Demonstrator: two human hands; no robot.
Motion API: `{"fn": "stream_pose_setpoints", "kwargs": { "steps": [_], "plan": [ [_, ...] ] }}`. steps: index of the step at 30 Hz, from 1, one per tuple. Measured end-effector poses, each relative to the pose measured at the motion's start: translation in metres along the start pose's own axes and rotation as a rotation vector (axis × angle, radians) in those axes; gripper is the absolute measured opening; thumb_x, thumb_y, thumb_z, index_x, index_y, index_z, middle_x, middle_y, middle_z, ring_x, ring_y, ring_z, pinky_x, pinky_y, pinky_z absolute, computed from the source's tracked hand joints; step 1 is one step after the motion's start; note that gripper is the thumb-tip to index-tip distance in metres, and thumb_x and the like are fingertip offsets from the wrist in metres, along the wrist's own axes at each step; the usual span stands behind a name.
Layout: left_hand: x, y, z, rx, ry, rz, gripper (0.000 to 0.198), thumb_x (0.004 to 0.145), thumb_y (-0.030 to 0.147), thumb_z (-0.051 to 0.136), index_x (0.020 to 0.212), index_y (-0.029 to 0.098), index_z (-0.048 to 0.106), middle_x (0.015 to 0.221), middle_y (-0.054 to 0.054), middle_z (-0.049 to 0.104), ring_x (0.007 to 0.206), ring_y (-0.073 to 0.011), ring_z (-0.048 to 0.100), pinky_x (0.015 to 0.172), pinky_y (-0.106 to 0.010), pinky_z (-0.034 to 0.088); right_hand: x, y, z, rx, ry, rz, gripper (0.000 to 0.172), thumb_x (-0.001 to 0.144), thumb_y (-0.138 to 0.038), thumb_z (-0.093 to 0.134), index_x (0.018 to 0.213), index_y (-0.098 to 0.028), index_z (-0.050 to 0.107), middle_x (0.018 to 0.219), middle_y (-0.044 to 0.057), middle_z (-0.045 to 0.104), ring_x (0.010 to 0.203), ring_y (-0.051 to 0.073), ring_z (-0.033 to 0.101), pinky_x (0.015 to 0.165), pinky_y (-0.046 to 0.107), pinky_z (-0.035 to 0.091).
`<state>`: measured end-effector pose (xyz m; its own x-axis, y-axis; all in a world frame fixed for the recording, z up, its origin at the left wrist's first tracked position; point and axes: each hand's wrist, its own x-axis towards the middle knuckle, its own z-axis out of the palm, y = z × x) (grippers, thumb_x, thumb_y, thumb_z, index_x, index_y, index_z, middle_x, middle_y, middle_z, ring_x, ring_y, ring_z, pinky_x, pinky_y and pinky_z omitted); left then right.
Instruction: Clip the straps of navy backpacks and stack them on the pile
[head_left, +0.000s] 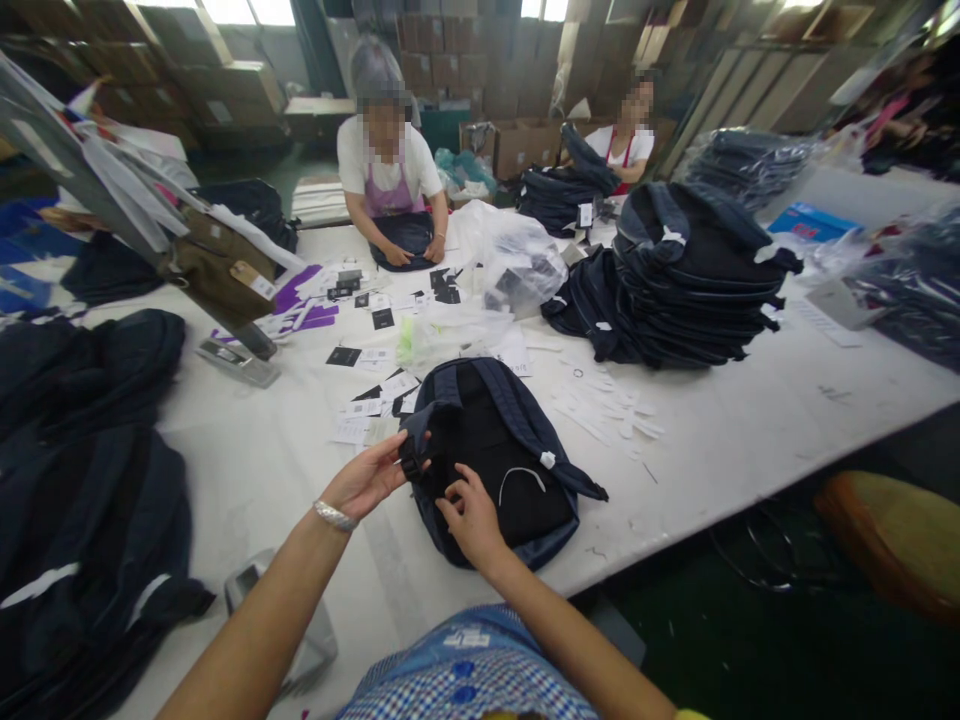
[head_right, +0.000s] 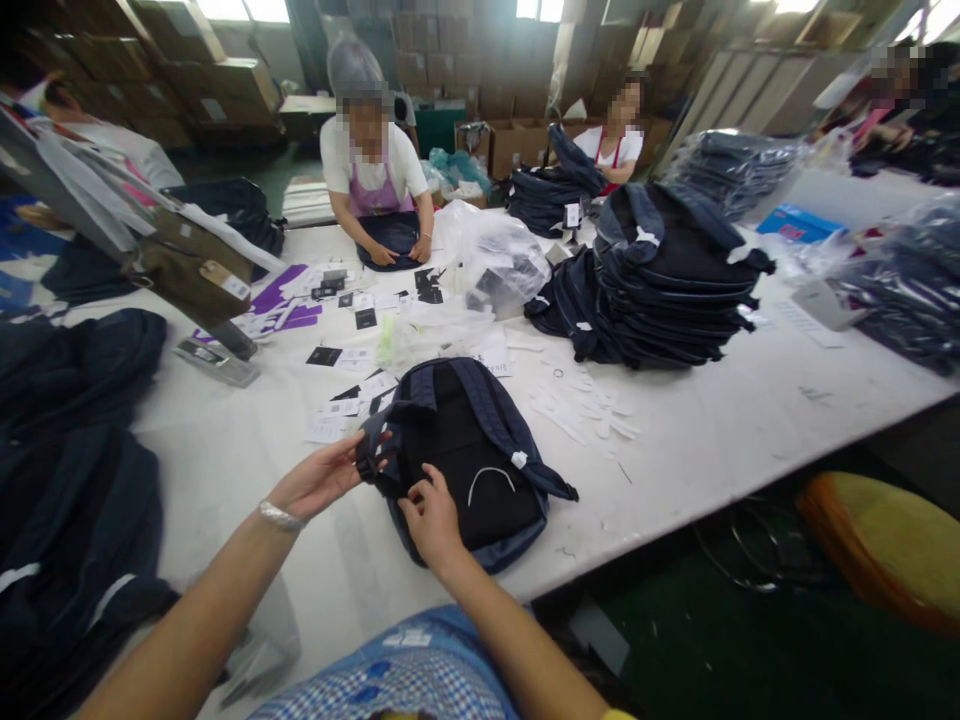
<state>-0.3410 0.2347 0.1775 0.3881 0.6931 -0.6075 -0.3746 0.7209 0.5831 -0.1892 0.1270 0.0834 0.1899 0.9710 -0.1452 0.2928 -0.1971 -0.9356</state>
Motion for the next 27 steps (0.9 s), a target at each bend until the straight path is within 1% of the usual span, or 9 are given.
{"fn": "stream_pose_setpoints", "kwargs": {
  "steps": [3, 5, 8, 12, 14, 18, 21, 24, 27],
  "plan": [
    [-0.001, -0.004, 0.002, 0.024, 0.002, 0.002, 0.02, 0.084, 0.015, 0.058, 0.101, 0.008, 0.065, 0.103, -0.014, 0.07, 0.089, -0.0215, 0.067, 0.081, -0.036, 0.058, 0.021, 0.015, 0.01, 0.054, 0.028, 0.003, 0.014, 0.077, -0.03, 0.059, 0.074, -0.017, 0.057, 0.125, 0.009, 0.053, 0.05, 0.006, 0.056, 0.045, 0.023, 0.052],
    [-0.001, -0.007, 0.001, 0.032, 0.018, 0.013, 0.018, 0.082, 0.016, 0.06, 0.098, 0.01, 0.066, 0.098, -0.012, 0.071, 0.083, -0.0196, 0.067, 0.077, -0.034, 0.058, 0.032, 0.024, 0.016, 0.114, 0.021, 0.064, 0.016, 0.076, -0.033, 0.059, 0.076, -0.018, 0.057, 0.104, 0.007, 0.062, 0.048, 0.008, 0.056, 0.038, 0.021, 0.048],
    [-0.002, -0.017, -0.001, 0.03, 0.055, 0.034, 0.016, 0.08, 0.02, 0.064, 0.095, 0.013, 0.066, 0.089, -0.007, 0.072, 0.074, -0.0154, 0.066, 0.071, -0.028, 0.056, 0.043, 0.035, 0.02, 0.193, 0.04, 0.146, 0.02, 0.073, -0.032, 0.059, 0.089, -0.019, 0.057, 0.079, 0.0, 0.062, 0.048, 0.01, 0.055, 0.036, 0.02, 0.046],
    [-0.01, -0.038, -0.006, 0.034, 0.084, 0.036, 0.019, 0.078, 0.025, 0.068, 0.095, 0.019, 0.066, 0.092, -0.003, 0.072, 0.072, -0.0118, 0.064, 0.064, -0.021, 0.052, 0.052, 0.044, 0.018, 0.211, 0.026, 0.175, 0.032, 0.073, -0.028, 0.057, 0.103, -0.019, 0.063, 0.074, 0.0, 0.063, 0.048, 0.01, 0.054, 0.04, 0.02, 0.045],
    [-0.015, -0.051, -0.009, 0.023, 0.109, 0.006, 0.02, 0.079, 0.027, 0.068, 0.098, 0.019, 0.066, 0.095, -0.003, 0.072, 0.073, -0.0122, 0.064, 0.063, -0.021, 0.051, 0.055, 0.046, 0.015, 0.186, 0.013, 0.174, 0.028, 0.075, -0.029, 0.056, 0.097, -0.016, 0.068, 0.07, 0.001, 0.065, 0.048, 0.01, 0.055, 0.043, 0.021, 0.044],
    [-0.02, -0.077, -0.017, -0.08, 0.162, -0.112, 0.024, 0.082, 0.026, 0.063, 0.102, 0.013, 0.065, 0.094, -0.01, 0.072, 0.08, -0.019, 0.067, 0.07, -0.031, 0.054, 0.058, 0.045, 0.01, 0.158, 0.002, 0.152, 0.025, 0.074, -0.03, 0.058, 0.089, -0.016, 0.071, 0.07, 0.003, 0.069, 0.047, 0.012, 0.056, 0.046, 0.022, 0.043],
    [-0.018, -0.093, -0.026, -0.095, 0.17, -0.152, 0.026, 0.082, 0.023, 0.063, 0.104, 0.01, 0.065, 0.094, -0.012, 0.072, 0.081, -0.0194, 0.068, 0.072, -0.03, 0.054, 0.058, 0.042, 0.009, 0.12, -0.005, 0.127, 0.023, 0.074, -0.029, 0.057, 0.086, -0.016, 0.071, 0.073, 0.004, 0.071, 0.048, 0.012, 0.058, 0.046, 0.022, 0.043],
    [-0.011, -0.109, -0.036, 0.015, 0.171, -0.126, 0.031, 0.078, 0.023, 0.067, 0.108, 0.013, 0.064, 0.093, -0.009, 0.072, 0.073, -0.0144, 0.066, 0.062, -0.022, 0.052, 0.06, 0.041, 0.009, 0.111, -0.016, 0.154, 0.021, 0.072, -0.026, 0.057, 0.081, -0.015, 0.071, 0.069, 0.005, 0.071, 0.05, 0.015, 0.061, 0.048, 0.023, 0.044],
    [0.001, -0.125, -0.047, 0.173, 0.155, -0.07, 0.045, 0.074, 0.029, 0.072, 0.116, 0.018, 0.06, 0.096, -0.007, 0.072, 0.072, -0.013, 0.065, 0.059, -0.02, 0.048, 0.065, 0.045, 0.007, 0.112, -0.024, 0.16, 0.019, 0.067, -0.02, 0.059, 0.079, -0.015, 0.073, 0.071, 0.006, 0.073, 0.064, 0.02, 0.066, 0.058, 0.025, 0.049]
  ]
}}
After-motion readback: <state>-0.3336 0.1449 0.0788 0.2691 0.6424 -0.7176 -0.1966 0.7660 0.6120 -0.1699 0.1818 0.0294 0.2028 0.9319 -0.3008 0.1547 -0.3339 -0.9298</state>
